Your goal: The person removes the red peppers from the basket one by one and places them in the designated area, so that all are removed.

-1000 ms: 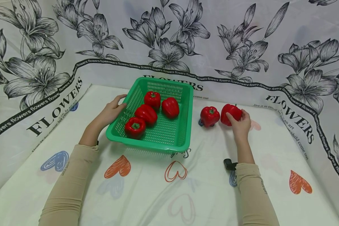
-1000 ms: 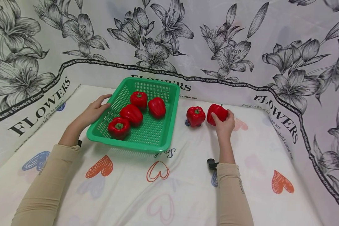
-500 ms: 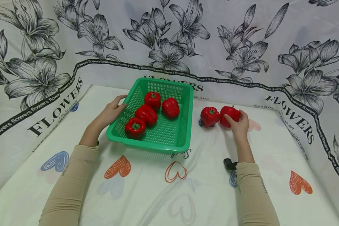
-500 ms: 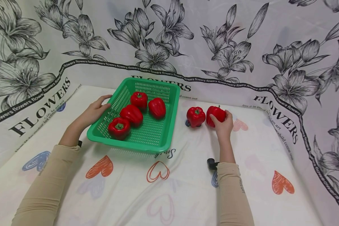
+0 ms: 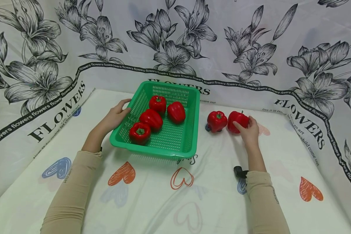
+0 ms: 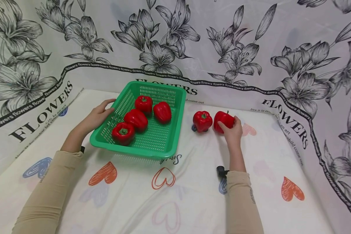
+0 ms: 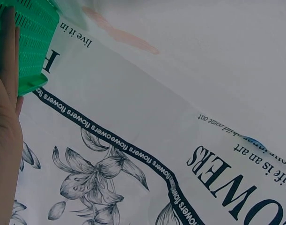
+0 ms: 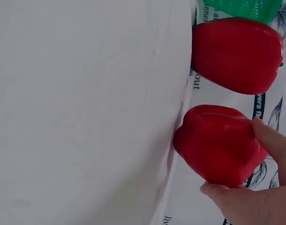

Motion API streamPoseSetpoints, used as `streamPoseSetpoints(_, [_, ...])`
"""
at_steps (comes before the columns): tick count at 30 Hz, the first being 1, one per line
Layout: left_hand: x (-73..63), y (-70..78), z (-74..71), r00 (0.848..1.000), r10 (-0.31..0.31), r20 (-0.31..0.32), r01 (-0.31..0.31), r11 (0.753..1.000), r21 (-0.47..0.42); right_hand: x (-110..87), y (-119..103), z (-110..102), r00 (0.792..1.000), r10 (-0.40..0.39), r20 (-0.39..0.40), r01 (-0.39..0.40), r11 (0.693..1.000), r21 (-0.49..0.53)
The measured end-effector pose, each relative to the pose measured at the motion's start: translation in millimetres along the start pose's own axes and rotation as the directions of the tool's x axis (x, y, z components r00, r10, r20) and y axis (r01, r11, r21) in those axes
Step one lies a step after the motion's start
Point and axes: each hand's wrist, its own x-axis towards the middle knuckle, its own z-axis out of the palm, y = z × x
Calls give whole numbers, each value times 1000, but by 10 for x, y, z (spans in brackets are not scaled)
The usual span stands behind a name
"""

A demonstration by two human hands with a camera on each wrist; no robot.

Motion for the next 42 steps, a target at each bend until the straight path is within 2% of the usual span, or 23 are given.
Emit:
streamPoseSetpoints(12, [9, -24, 6, 1000, 11, -19, -11, 1000, 10, -95, -33, -103, 995, 59, 80, -55, 997, -57])
streamPoseSetpoints(24, [15, -13, 8, 1000, 5, -1, -5, 1000, -19, -154, -17, -177, 987, 91, 133, -79, 992, -94])
streamPoseSetpoints(34, [11, -19, 7, 1000, 9, -5, -9, 1000, -15, -182, -32, -186, 987, 76, 144, -58, 990, -125])
streamPoseSetpoints(42, [5, -25, 12, 1000, 7, -11, -7, 1000, -6, -196, -84, -165, 992, 83, 92, -78, 995, -54])
